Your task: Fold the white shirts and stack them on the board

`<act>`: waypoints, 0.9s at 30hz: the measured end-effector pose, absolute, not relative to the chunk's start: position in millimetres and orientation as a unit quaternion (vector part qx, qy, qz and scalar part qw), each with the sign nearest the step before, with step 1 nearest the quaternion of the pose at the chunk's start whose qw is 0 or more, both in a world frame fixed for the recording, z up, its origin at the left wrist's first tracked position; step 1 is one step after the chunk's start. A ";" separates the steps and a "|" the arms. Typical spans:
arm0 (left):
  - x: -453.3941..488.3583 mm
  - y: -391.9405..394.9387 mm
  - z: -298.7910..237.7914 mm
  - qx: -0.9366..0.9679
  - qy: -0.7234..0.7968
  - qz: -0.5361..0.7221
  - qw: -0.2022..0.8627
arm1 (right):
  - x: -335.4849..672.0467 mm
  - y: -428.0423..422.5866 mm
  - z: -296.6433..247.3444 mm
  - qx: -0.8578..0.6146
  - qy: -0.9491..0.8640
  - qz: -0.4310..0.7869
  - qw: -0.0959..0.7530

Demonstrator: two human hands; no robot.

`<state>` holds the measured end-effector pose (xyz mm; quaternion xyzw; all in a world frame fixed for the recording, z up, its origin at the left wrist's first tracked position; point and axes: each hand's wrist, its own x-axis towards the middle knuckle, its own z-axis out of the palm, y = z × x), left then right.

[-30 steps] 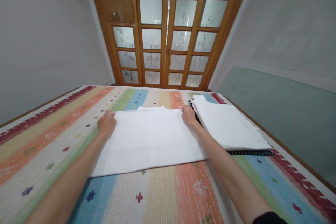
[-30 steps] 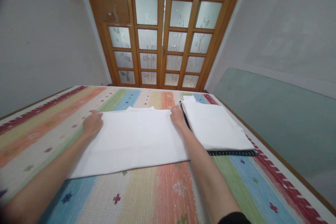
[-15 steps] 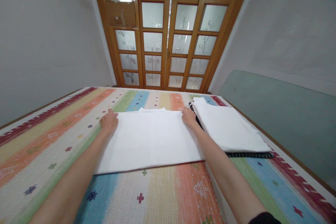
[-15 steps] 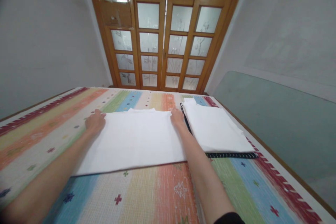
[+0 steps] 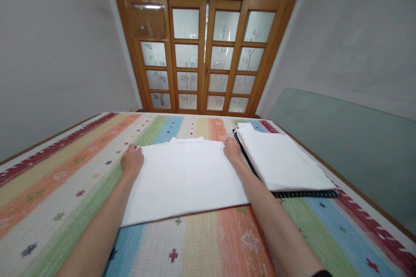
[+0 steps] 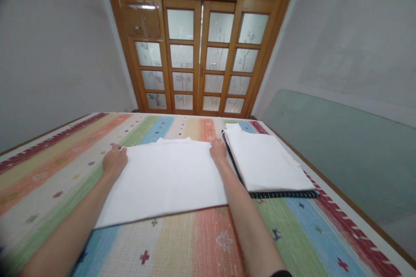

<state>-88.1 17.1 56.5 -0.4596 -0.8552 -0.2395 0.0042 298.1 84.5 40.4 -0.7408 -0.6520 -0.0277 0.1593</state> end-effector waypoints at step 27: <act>-55.1 18.8 47.7 -0.646 -0.734 -0.141 0.157 | 265.6 50.6 37.7 -0.671 -0.728 -0.035 0.137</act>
